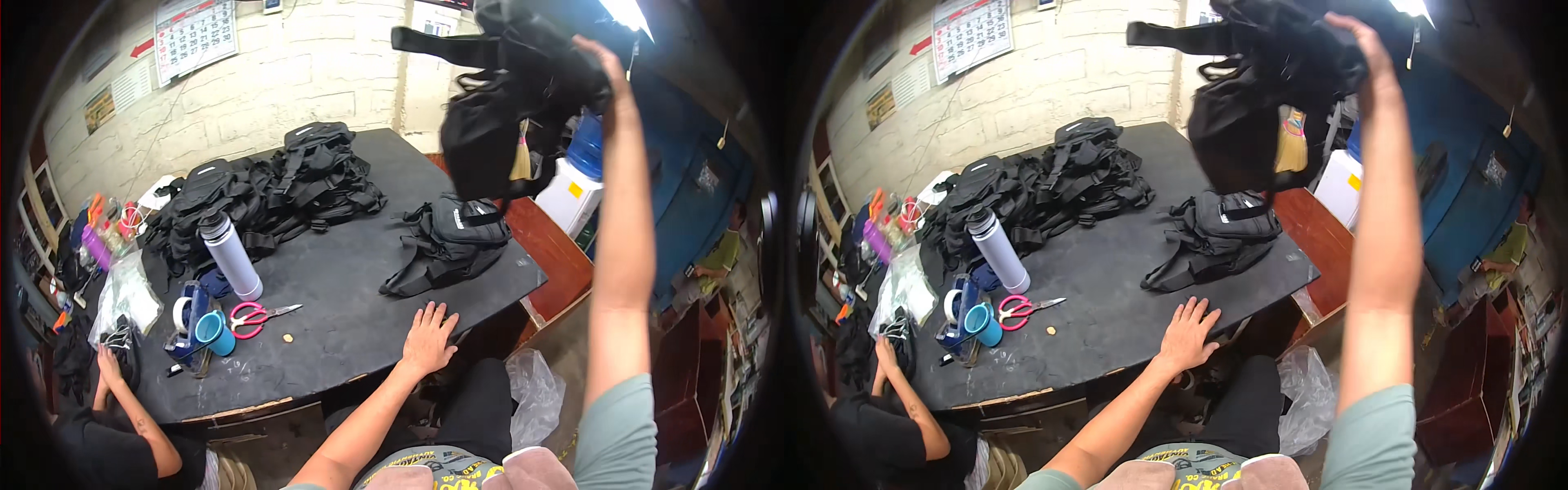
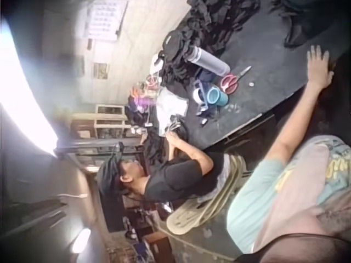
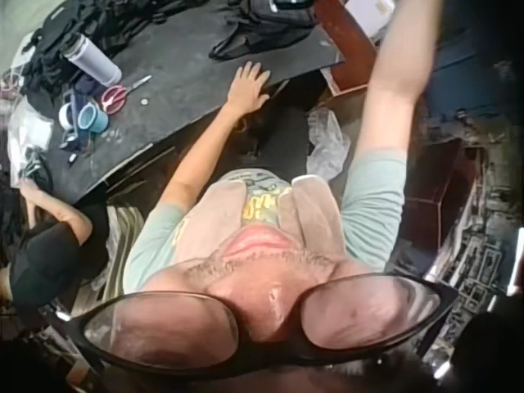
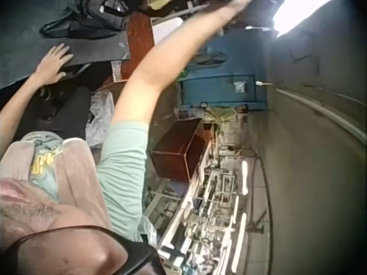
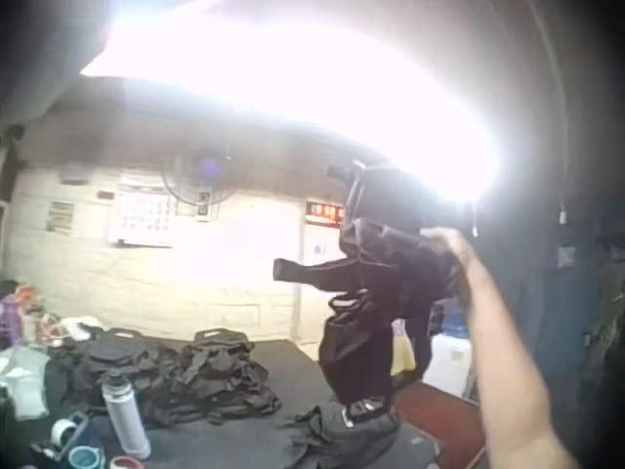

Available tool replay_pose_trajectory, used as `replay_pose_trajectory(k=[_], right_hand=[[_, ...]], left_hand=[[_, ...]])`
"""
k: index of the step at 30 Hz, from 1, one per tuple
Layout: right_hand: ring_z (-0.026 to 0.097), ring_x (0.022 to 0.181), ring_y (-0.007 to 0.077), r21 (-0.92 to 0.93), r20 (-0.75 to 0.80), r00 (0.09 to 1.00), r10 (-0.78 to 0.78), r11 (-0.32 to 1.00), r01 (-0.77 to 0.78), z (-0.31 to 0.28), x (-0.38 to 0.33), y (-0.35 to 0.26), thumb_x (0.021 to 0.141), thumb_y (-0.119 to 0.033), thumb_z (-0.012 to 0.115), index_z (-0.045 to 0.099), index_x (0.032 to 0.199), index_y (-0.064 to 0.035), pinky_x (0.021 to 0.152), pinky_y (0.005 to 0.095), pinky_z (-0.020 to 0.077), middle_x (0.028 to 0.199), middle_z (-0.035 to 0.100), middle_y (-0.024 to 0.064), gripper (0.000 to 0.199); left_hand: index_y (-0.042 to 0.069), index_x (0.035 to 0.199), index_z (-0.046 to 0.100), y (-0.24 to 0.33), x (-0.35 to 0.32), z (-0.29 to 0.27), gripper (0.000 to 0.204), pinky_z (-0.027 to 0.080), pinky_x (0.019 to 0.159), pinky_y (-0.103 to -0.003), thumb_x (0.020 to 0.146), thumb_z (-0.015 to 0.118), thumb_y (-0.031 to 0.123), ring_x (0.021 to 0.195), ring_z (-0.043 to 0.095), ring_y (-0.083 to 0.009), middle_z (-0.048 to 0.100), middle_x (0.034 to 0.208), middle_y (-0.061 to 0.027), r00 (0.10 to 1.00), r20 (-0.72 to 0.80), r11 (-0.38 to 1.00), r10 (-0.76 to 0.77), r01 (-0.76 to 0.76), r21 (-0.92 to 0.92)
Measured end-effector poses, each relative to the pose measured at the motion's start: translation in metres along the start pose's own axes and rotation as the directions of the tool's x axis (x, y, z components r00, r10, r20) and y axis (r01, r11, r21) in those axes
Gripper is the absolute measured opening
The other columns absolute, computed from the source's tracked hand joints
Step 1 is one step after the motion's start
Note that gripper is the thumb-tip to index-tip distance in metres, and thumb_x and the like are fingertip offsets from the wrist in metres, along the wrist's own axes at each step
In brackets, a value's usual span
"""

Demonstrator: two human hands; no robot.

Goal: Trim excess threads from black fabric shoulder bags using snips.

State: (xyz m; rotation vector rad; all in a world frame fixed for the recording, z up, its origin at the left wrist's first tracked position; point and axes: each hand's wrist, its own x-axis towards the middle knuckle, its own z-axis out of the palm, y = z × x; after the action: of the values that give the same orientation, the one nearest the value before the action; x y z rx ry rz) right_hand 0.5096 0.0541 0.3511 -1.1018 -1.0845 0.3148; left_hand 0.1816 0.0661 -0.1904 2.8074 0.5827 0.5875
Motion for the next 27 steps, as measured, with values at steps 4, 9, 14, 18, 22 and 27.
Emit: replay_pose_trajectory(k=[4,9,14,18,22,27], right_hand=[[0.073,0.119,0.0253,-0.098,-0.122,0.987,0.105,0.988,-0.117,0.082,-0.047,0.157,0.095,-0.035,0.082,0.084,0.124,-0.0166,0.102,0.046,0.0576,0.128,0.081,0.0064,0.035],[0.051,0.16,0.0379,-0.01,-0.029,0.702,0.712,0.702,-0.712,0.01,-0.162,0.446,0.084,-0.04,0.097,0.078,0.149,-0.0162,0.133,0.0655,0.0361,0.165,0.067,0.0141,0.071],[0.059,0.154,0.0395,-0.126,-0.058,0.518,0.853,0.509,-0.852,0.056,-0.162,0.415,0.087,-0.07,0.093,0.055,0.171,-0.0074,0.122,0.0634,0.0515,0.171,0.06,0.0224,0.111],[0.068,0.143,0.0354,-0.184,-0.276,0.551,0.787,0.52,-0.834,0.001,-0.172,0.349,0.091,-0.08,0.085,0.057,0.17,-0.0096,0.11,0.0567,0.0604,0.165,0.065,0.0201,0.11],[0.08,0.113,0.0228,-0.306,-0.334,0.747,0.575,0.684,-0.663,-0.111,-0.301,0.298,0.102,-0.073,0.079,0.071,0.153,-0.0099,0.096,0.0437,0.065,0.132,0.083,0.0124,0.081],[0.074,0.071,0.0163,0.09,-0.605,0.376,0.702,0.53,-0.843,-0.281,-0.603,0.396,0.105,-0.026,0.072,0.081,0.115,-0.0073,0.061,0.0351,0.0603,0.093,0.082,0.0064,0.023]], left_hand=[[0.013,0.17,0.054,-0.011,-0.012,-0.008,0.087,0.03,0.14,-0.062,0.095,0.09,0.04,0.17,0.037,-0.0471,0.045,0.179,-0.0235,0.999,0.025,0.999,-0.02,0.021,-0.029],[0.013,0.169,0.055,0.017,0.001,-0.013,0.088,0.029,0.141,-0.062,0.094,0.092,0.038,0.17,0.036,-0.0479,0.046,0.179,-0.0239,0.995,0.039,0.995,0.092,-0.09,-0.049],[0.012,0.167,0.058,0.001,-0.019,-0.007,0.088,0.029,0.14,-0.062,0.091,0.093,0.038,0.169,0.037,-0.0493,0.047,0.178,-0.0246,0.998,0.066,0.993,0.024,-0.016,-0.119],[0.01,0.164,0.061,-0.007,-0.009,-0.007,0.088,0.032,0.139,-0.063,0.087,0.095,0.037,0.168,0.038,-0.0524,0.049,0.175,-0.0276,1.0,0.002,0.986,0.01,-0.009,-0.164],[0.006,0.159,0.064,0.003,0.003,-0.027,0.084,0.038,0.135,-0.061,0.086,0.097,0.032,0.16,0.045,-0.0545,0.056,0.166,-0.03,0.99,-0.134,0.99,0.036,-0.053,-0.127],[0.008,0.149,0.073,0.028,0.026,-0.02,0.069,0.047,0.123,-0.056,0.087,0.095,0.027,0.142,0.059,-0.0464,0.067,0.15,-0.022,0.973,-0.172,0.962,0.151,-0.185,-0.199]])
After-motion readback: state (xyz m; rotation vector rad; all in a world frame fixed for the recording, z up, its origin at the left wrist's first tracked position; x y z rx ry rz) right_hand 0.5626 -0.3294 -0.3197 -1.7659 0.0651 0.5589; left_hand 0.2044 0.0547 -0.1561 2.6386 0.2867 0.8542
